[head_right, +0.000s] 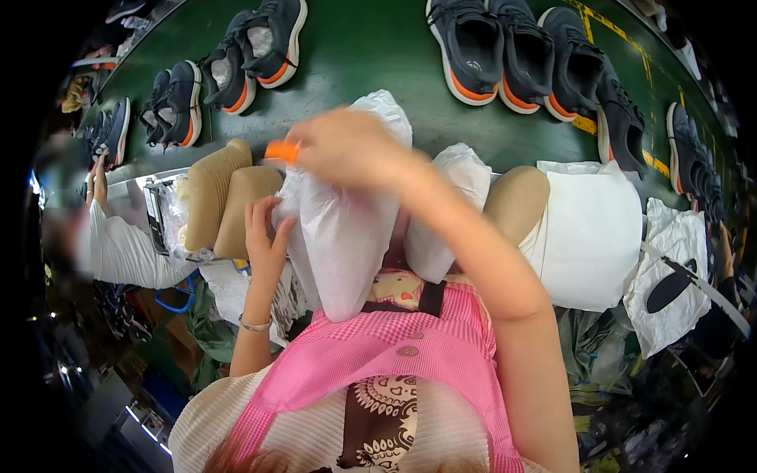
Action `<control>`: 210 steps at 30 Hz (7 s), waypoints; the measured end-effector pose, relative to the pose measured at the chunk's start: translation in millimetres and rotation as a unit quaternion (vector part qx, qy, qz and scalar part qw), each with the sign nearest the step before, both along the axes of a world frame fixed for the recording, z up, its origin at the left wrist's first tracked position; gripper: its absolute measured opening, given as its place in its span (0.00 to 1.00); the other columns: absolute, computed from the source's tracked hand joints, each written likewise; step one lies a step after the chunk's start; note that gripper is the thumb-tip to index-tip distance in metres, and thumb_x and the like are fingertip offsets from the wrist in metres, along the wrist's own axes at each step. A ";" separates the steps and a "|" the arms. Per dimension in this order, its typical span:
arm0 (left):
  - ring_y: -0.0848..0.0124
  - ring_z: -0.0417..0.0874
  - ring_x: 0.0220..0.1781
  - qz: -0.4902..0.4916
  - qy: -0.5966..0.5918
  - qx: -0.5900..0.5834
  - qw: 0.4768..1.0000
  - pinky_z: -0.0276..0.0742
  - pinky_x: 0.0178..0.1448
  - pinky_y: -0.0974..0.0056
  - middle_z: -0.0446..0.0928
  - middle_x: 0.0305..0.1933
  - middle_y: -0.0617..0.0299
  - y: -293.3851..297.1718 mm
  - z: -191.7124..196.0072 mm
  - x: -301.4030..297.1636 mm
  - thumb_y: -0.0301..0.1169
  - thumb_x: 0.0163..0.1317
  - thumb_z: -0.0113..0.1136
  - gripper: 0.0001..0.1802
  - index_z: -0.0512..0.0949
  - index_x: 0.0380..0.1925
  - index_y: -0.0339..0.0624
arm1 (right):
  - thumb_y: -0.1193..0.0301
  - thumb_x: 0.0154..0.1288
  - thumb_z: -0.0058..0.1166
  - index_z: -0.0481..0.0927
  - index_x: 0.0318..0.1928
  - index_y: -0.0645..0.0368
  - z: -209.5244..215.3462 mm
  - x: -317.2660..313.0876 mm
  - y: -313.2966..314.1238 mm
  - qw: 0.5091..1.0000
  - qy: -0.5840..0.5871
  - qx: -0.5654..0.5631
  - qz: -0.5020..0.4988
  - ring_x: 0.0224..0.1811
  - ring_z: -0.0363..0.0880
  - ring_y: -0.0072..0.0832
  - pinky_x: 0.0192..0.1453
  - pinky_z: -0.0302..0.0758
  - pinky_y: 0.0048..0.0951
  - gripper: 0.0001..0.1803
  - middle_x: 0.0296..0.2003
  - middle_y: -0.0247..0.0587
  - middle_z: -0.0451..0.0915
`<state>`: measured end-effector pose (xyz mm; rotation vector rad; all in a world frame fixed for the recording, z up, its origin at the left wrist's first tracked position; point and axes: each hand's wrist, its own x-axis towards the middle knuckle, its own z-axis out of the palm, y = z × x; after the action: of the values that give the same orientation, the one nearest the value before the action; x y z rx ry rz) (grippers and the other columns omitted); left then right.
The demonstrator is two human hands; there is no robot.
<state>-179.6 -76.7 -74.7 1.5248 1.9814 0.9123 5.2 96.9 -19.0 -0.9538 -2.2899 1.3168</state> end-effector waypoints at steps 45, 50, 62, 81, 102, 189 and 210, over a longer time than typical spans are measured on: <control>0.63 0.74 0.61 0.051 -0.628 -0.038 0.776 0.68 0.66 0.55 0.72 0.59 0.54 23.9 92.0 -84.4 0.37 0.66 0.56 0.25 0.67 0.60 0.38 | 0.74 0.56 0.55 0.77 0.53 0.56 -41.6 217.9 -54.4 0.915 0.158 0.085 -0.361 0.57 0.73 0.31 0.61 0.69 0.32 0.21 0.52 0.37 0.77; 0.62 0.73 0.61 -0.079 -0.699 -0.112 0.702 0.66 0.67 0.55 0.72 0.60 0.53 18.0 148.5 13.0 0.36 0.64 0.57 0.27 0.66 0.60 0.38 | 0.63 0.54 0.63 0.81 0.39 0.52 -173.8 396.0 -120.6 0.748 -0.256 0.252 -0.558 0.48 0.71 0.39 0.54 0.67 0.37 0.13 0.43 0.37 0.78; 0.72 0.76 0.55 -0.175 -0.551 -0.235 0.782 0.70 0.62 0.63 0.76 0.53 0.60 103.6 127.3 189.7 0.30 0.64 0.57 0.19 0.71 0.54 0.37 | 0.68 0.66 0.53 0.77 0.37 0.56 -179.8 437.4 -136.8 0.700 0.216 -0.024 -0.680 0.33 0.71 0.18 0.36 0.68 0.22 0.06 0.30 0.27 0.75; 0.76 0.76 0.43 -0.305 -0.675 -0.217 0.636 0.73 0.51 0.70 0.78 0.45 0.63 157.8 54.6 368.5 0.40 0.68 0.53 0.20 0.74 0.50 0.35 | 0.43 0.55 0.56 0.61 0.64 0.63 74.7 324.2 -47.1 0.807 -0.182 0.303 -0.472 0.62 0.64 0.49 0.65 0.63 0.43 0.46 0.62 0.54 0.65; 0.58 0.74 0.53 -0.467 0.213 0.338 0.789 0.70 0.55 0.56 0.76 0.46 0.56 154.8 131.4 345.1 0.30 0.47 0.63 0.29 0.76 0.54 0.53 | 0.45 0.44 0.65 0.76 0.52 0.49 66.9 321.7 -62.6 0.912 -0.292 0.010 -0.288 0.41 0.80 0.32 0.44 0.75 0.31 0.35 0.44 0.38 0.81; 0.74 0.74 0.47 -0.165 -0.519 0.199 0.815 0.72 0.51 0.67 0.72 0.48 0.65 129.6 82.6 349.8 0.42 0.61 0.60 0.23 0.68 0.50 0.42 | 0.51 0.72 0.40 0.69 0.58 0.53 0.9 277.8 -84.5 0.420 0.762 -0.371 -0.324 0.58 0.71 0.34 0.61 0.71 0.40 0.24 0.56 0.36 0.73; 0.66 0.76 0.56 -0.097 -0.691 0.058 0.714 0.74 0.59 0.62 0.72 0.58 0.60 145.8 74.2 381.3 0.58 0.65 0.48 0.36 0.64 0.60 0.38 | 0.57 0.63 0.59 0.53 0.68 0.61 16.9 276.7 -76.4 0.737 0.525 -0.036 -0.424 0.56 0.69 0.25 0.61 0.67 0.26 0.41 0.56 0.39 0.68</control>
<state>201.7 69.2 -0.5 0.5673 0.6293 1.4454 281.8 20.6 -2.1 -0.7745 -0.7647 1.0463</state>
